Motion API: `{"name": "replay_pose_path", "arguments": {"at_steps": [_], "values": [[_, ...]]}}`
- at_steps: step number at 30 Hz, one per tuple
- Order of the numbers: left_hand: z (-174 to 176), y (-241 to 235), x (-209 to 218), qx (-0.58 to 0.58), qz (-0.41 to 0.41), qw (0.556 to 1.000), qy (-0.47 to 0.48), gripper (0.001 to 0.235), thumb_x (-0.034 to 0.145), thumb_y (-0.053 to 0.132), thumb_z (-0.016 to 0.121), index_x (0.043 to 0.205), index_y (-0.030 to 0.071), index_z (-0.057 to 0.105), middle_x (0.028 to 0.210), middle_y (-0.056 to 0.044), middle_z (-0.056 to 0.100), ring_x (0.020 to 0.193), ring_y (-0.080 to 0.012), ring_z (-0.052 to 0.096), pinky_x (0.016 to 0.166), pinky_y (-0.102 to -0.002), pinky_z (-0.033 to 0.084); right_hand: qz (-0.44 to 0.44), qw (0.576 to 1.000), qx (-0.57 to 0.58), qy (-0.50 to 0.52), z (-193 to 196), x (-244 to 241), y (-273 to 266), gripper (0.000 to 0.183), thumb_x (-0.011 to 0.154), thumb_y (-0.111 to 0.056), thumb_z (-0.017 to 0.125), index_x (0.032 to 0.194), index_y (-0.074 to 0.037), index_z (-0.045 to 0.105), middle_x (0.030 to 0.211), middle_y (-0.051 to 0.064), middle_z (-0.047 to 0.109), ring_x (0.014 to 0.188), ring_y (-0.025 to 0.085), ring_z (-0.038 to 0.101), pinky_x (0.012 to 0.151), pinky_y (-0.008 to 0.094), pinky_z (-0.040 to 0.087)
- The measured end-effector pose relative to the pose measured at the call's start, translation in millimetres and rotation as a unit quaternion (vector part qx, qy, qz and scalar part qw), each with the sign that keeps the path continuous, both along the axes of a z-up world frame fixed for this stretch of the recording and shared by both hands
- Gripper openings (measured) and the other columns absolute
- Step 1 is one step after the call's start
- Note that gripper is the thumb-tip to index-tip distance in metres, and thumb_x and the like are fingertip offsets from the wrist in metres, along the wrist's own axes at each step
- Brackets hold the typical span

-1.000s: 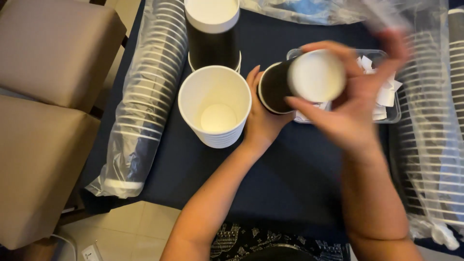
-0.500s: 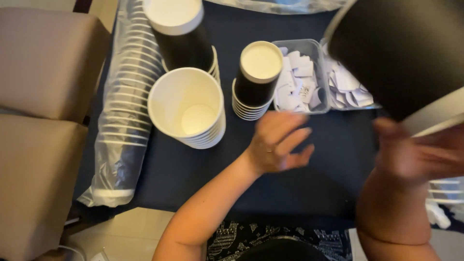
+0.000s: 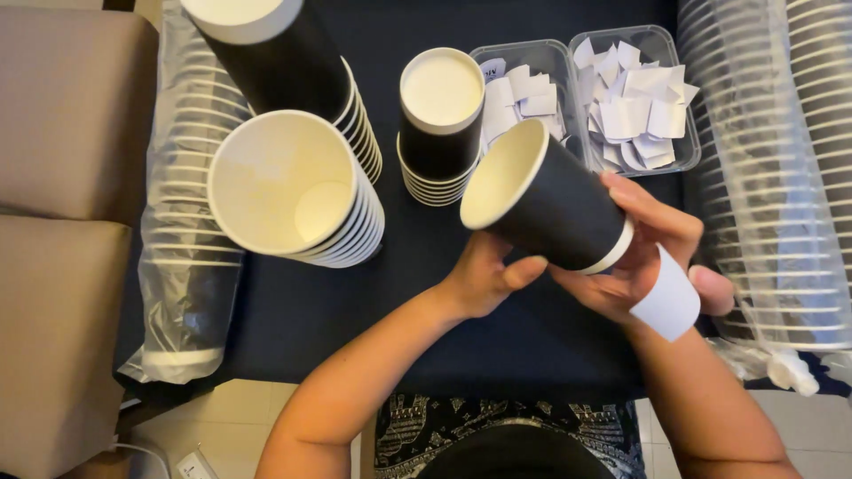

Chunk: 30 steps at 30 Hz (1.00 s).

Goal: Applying adhesive brand labels to the sides of black paper coffee cups

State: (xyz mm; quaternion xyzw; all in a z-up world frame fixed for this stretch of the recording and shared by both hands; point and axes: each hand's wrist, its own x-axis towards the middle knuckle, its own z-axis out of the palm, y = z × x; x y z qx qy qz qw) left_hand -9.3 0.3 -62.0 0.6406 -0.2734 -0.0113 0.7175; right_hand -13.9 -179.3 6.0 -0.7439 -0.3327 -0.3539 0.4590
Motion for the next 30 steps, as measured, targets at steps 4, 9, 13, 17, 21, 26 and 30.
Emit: {"name": "replay_pose_path", "arguments": {"at_steps": [4, 9, 13, 17, 21, 26, 30], "values": [[13, -3, -4, -0.120, 0.020, 0.987, 0.109, 0.073, 0.089, 0.028, 0.078, 0.148, 0.002, 0.043, 0.149, -0.018, 0.053, 0.140, -0.0286, 0.052, 0.124, -0.042, 0.039, 0.067, 0.997, -0.009, -0.026, -5, 0, 2, 0.106, 0.078, -0.008, 0.088, 0.156, -0.008, 0.016, 0.137, 0.033, 0.041, 0.127, 0.048, 0.057, 0.110, 0.052, 0.055], [26, -3, -7, -0.207, 0.027, 0.959, 0.193, 0.085, 0.076, 0.014, 0.087, 0.145, 0.002, 0.040, 0.145, -0.018, 0.054, 0.137, -0.0271, 0.053, 0.122, -0.043, 0.043, 0.063, 0.959, 0.145, 0.235, -26, -23, 0, 0.113, 0.075, -0.011, 0.083, 0.147, -0.029, -0.001, 0.114, 0.031, 0.063, 0.087, 0.031, 0.065, 0.085, 0.039, 0.054], [30, -8, -3, -0.252, 0.011, 0.943, 0.219, 0.082, 0.083, 0.016, 0.083, 0.148, 0.005, 0.034, 0.149, -0.017, 0.049, 0.139, -0.0242, 0.050, 0.123, -0.040, 0.040, 0.081, 0.936, 0.166, 0.300, -12, -22, 5, 0.085, 0.093, -0.024, 0.068, 0.145, -0.020, 0.001, 0.088, 0.016, 0.059, 0.070, 0.018, 0.050, 0.078, 0.031, 0.042], [49, -6, -1, -0.205, -0.010, 0.957, 0.206, 0.072, 0.098, 0.025, 0.068, 0.154, 0.004, 0.029, 0.154, -0.018, 0.045, 0.144, -0.0239, 0.046, 0.126, -0.038, 0.037, -0.096, 0.958, 0.039, 0.269, -7, -23, 5, 0.086, 0.082, -0.024, 0.085, 0.136, 0.009, 0.026, 0.117, 0.012, 0.030, 0.077, 0.023, 0.058, 0.074, 0.033, 0.050], [48, -9, 2, -0.236, -0.013, 0.946, 0.224, 0.082, 0.093, 0.023, 0.072, 0.156, 0.005, 0.024, 0.156, -0.020, 0.043, 0.145, -0.0266, 0.045, 0.126, -0.039, 0.036, -0.162, 0.976, -0.052, 0.137, -11, -22, 4, 0.125, 0.068, -0.032, 0.104, 0.145, 0.005, 0.012, 0.147, 0.020, 0.019, 0.082, 0.035, 0.072, 0.065, 0.040, 0.060], [45, -13, 5, -0.199, 0.075, 0.948, 0.236, 0.083, 0.089, 0.023, 0.075, 0.156, 0.007, 0.028, 0.155, -0.017, 0.046, 0.141, -0.0233, 0.048, 0.123, -0.038, 0.039, -0.063, 0.978, 0.024, 0.195, 5, -19, 0, 0.085, 0.084, -0.047, 0.065, 0.140, -0.003, 0.018, 0.127, 0.026, 0.045, 0.097, 0.036, 0.065, 0.086, 0.042, 0.060], [56, -7, 7, -0.196, 0.005, 0.950, 0.242, 0.070, 0.099, 0.028, 0.063, 0.156, 0.003, 0.031, 0.154, -0.018, 0.047, 0.142, -0.0241, 0.048, 0.125, -0.038, 0.038, -0.074, 0.963, 0.162, 0.202, 21, -10, -7, 0.034, 0.118, -0.036, 0.041, 0.114, -0.003, 0.040, 0.092, 0.028, 0.063, 0.079, 0.033, 0.065, 0.080, 0.037, 0.052]]}}
